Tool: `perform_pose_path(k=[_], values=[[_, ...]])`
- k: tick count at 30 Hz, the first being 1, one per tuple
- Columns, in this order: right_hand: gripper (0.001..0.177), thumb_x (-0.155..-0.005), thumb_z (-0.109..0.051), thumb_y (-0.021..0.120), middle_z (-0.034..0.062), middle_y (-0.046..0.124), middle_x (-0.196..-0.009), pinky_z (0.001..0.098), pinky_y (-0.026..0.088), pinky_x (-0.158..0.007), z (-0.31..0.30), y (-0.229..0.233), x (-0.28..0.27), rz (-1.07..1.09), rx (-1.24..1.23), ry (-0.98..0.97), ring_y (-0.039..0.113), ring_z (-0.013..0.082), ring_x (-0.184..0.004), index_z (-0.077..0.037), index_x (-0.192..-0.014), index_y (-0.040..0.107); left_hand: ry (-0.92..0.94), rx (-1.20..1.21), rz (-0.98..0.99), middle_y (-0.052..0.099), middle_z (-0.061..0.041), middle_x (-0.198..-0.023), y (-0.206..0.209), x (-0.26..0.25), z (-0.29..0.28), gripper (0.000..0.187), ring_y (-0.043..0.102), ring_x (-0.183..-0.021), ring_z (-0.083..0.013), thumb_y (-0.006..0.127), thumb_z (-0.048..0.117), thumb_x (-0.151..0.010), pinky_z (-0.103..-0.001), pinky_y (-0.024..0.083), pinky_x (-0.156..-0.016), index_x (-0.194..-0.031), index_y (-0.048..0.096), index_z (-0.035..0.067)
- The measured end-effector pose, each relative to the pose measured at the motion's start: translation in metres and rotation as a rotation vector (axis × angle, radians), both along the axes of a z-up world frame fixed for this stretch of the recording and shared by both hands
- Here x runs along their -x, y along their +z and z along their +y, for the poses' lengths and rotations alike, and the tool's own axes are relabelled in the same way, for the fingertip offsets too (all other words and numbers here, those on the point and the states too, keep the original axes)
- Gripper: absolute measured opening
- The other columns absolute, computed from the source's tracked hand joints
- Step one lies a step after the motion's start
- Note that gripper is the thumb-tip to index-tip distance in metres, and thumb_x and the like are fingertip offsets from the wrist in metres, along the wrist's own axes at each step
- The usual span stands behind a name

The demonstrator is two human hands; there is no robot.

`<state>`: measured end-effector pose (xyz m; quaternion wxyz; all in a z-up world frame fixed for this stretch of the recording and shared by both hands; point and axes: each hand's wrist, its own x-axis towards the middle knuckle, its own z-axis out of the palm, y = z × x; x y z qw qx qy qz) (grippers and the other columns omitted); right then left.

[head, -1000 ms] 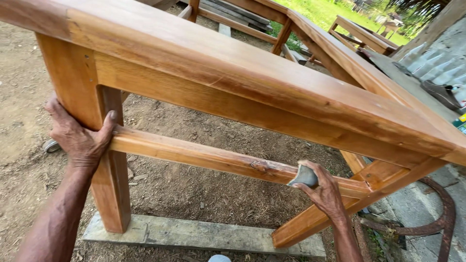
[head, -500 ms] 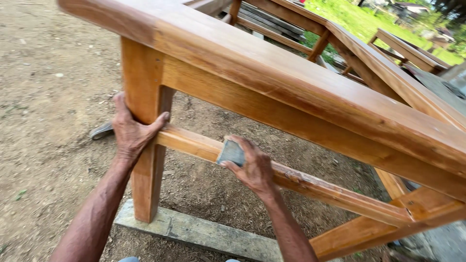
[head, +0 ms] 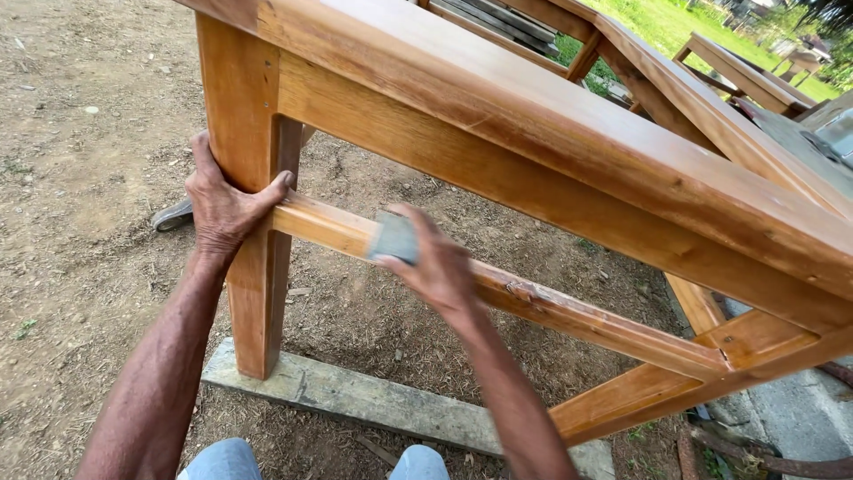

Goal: Sand the surface and legs of a wooden table frame using sandpaper.

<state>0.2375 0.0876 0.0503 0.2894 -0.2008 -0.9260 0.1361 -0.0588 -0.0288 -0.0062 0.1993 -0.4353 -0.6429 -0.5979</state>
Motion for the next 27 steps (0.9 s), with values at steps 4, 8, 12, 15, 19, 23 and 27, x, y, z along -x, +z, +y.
perform_pose_path(k=[4,8,12,15,19,23,27], values=[[0.074,-0.079,-0.04,0.086,0.0164,0.071,-0.124,0.0356,0.064,-0.057,0.045,-0.004,-0.124,-0.086,0.055,-0.152,0.078,0.0269,-0.088,-0.027,-0.143,0.051,0.008,-0.019,-0.012,0.072,-0.022,-0.11,0.003,-0.004,-0.001,0.082,0.077,-0.096,-0.0312,0.095,0.039,-0.087,-0.042,0.067,-0.084,-0.135,0.04,0.002],[0.065,-0.074,-0.035,0.086,0.0173,0.069,-0.128,0.0417,0.067,-0.077,0.084,-0.01,-0.234,0.003,0.011,-0.164,0.073,0.03,-0.106,-0.016,-0.131,0.061,0.041,-0.006,0.01,0.071,-0.022,-0.109,0.0,0.001,0.001,0.085,0.077,-0.093,-0.0312,0.096,0.04,-0.086,-0.042,0.067,-0.082,-0.137,0.04,0.003],[0.071,-0.066,-0.038,0.086,0.0132,0.07,-0.124,0.043,0.068,-0.079,0.107,-0.018,-0.267,-0.031,-0.031,-0.308,0.072,0.0288,-0.106,-0.016,-0.129,0.061,0.017,-0.028,-0.009,0.073,-0.022,-0.108,0.009,-0.003,0.0,0.084,0.078,-0.092,-0.0312,0.094,0.041,-0.086,-0.041,0.068,-0.081,-0.138,0.039,0.004],[0.066,-0.07,-0.04,0.087,0.011,0.07,-0.121,0.0408,0.069,-0.077,0.112,-0.034,-0.222,-0.017,-0.092,-0.194,0.073,0.0271,-0.105,-0.016,-0.126,0.061,-0.022,-0.017,-0.041,0.074,-0.022,-0.107,0.01,-0.001,-0.004,0.085,0.079,-0.091,-0.0306,0.093,0.043,-0.084,-0.041,0.068,-0.08,-0.136,0.039,0.005],[0.066,-0.069,-0.038,0.089,0.0134,0.068,-0.12,0.0415,0.067,-0.075,0.077,-0.023,-0.154,-0.014,-0.204,-0.112,0.071,0.029,-0.105,-0.014,-0.124,0.06,-0.037,0.005,-0.068,0.074,-0.021,-0.106,0.013,0.001,-0.005,0.087,0.079,-0.09,-0.0309,0.094,0.044,-0.081,-0.041,0.067,-0.08,-0.134,0.037,0.005],[0.062,-0.073,-0.037,0.088,0.0133,0.071,-0.118,0.0389,0.067,-0.071,0.069,-0.035,-0.118,0.054,-0.19,-0.082,0.073,0.0273,-0.101,-0.014,-0.124,0.061,-0.079,0.045,-0.131,0.073,-0.021,-0.105,0.017,-0.001,-0.014,0.088,0.078,-0.091,-0.0315,0.094,0.044,-0.077,-0.043,0.066,-0.082,-0.131,0.038,0.005],[0.058,-0.077,-0.037,0.089,0.0116,0.074,-0.112,0.0346,0.067,-0.063,0.052,-0.033,-0.064,0.078,-0.11,-0.067,0.076,0.0236,-0.091,-0.014,-0.122,0.062,-0.113,0.041,-0.164,0.071,-0.023,-0.109,0.021,-0.002,-0.013,0.091,0.077,-0.095,-0.0323,0.096,0.043,-0.072,-0.046,0.065,-0.084,-0.131,0.038,0.004]])
